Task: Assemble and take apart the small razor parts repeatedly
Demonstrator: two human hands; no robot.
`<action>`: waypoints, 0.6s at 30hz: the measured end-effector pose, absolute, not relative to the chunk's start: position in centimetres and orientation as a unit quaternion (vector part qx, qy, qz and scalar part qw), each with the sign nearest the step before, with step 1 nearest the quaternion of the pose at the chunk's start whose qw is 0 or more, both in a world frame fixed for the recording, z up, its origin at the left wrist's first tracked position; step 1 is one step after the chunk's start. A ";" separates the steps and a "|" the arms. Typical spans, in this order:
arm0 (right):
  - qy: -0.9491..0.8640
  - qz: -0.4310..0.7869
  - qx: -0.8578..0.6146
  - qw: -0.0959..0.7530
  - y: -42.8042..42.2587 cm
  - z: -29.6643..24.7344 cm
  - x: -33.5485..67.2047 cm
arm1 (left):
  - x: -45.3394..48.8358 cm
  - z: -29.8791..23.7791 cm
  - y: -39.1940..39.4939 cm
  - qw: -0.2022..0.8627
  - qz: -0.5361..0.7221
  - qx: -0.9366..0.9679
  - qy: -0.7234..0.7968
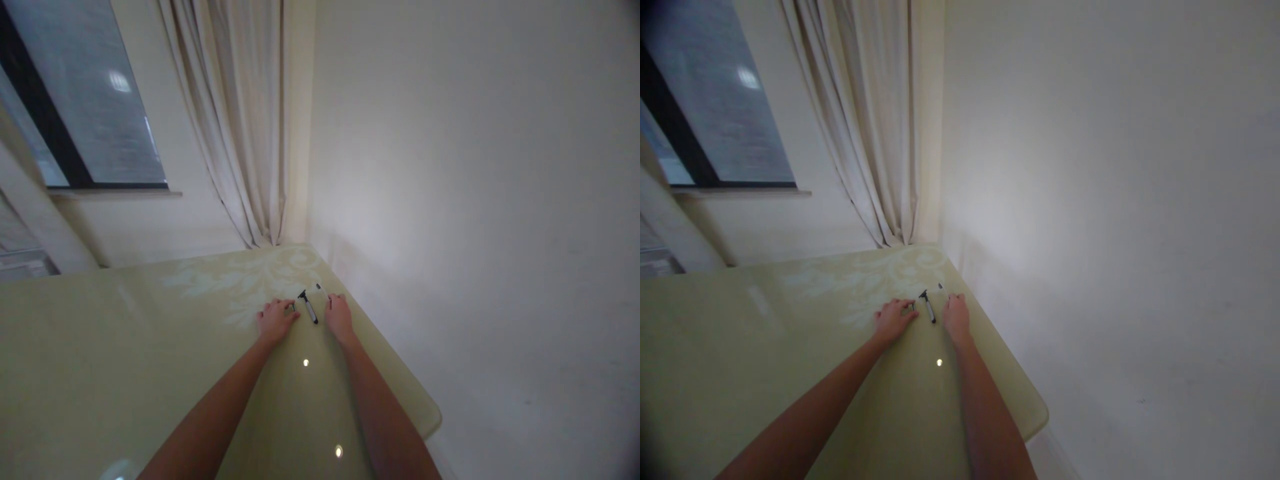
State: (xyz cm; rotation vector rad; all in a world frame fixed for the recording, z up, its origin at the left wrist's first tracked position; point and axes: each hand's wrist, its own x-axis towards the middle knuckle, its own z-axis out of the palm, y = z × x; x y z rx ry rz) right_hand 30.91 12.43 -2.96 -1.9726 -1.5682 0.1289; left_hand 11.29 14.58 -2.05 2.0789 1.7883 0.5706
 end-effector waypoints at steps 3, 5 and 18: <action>-0.600 0.036 -0.749 0.279 12.5 -3.1 31.0 | 11.1 -2.3 14.5 0.167 0.196 0.734 0.628; -0.604 0.029 -0.751 0.267 12.5 -3.1 31.1 | 11.0 -2.4 14.4 0.166 0.196 0.736 0.627; -0.598 0.004 -0.756 0.266 12.3 -3.5 31.5 | 11.1 -2.6 14.0 0.156 0.224 0.730 0.627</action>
